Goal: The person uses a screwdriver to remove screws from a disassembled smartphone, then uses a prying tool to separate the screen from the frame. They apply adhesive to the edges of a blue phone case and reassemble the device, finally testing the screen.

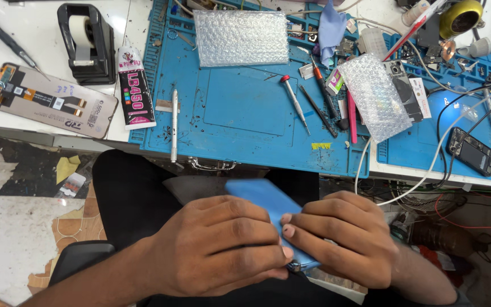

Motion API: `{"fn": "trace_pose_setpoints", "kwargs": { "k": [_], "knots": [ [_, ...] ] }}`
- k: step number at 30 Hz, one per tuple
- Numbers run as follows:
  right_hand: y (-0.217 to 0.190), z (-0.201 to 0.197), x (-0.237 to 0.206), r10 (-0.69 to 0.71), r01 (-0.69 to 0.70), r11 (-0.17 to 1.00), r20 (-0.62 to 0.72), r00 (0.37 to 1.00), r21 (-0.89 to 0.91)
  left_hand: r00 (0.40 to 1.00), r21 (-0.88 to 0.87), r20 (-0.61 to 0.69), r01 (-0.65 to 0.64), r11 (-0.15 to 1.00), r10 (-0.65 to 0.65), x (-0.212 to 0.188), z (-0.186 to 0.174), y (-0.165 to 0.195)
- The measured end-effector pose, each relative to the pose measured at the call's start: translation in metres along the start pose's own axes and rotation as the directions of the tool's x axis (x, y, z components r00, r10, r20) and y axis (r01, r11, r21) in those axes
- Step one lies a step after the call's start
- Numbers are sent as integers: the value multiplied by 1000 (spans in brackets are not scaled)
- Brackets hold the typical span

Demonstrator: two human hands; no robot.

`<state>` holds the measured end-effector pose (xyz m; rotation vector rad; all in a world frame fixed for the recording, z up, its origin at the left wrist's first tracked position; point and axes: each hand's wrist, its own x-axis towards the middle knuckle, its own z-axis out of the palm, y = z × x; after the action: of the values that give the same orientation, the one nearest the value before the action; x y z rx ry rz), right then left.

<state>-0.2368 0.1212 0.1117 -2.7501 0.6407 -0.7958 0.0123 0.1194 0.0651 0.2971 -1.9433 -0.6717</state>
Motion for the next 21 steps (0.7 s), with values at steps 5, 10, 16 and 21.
{"fn": "trace_pose_setpoints", "kwargs": {
  "k": [5, 10, 16, 21],
  "knots": [
    [2, -1, 1, 3, -3, 993, 8, 1000, 119, 998, 47, 48, -48, 998, 45, 3, -4, 1],
    [2, 3, -2, 18, -18, 989, -4, 1000, 146, 997, 74, -10, -74, 994, 75, 4, 2, 4],
    [-1, 5, -3, 29, -27, 989, -7, 1000, 147, 998, 61, 30, -58, 996, 57, 0, 1, 4],
    [-1, 4, 4, 10, -8, 987, -14, 1000, 160, 993, 116, 36, -112, 987, 109, 1, -5, 0]
  ]
}}
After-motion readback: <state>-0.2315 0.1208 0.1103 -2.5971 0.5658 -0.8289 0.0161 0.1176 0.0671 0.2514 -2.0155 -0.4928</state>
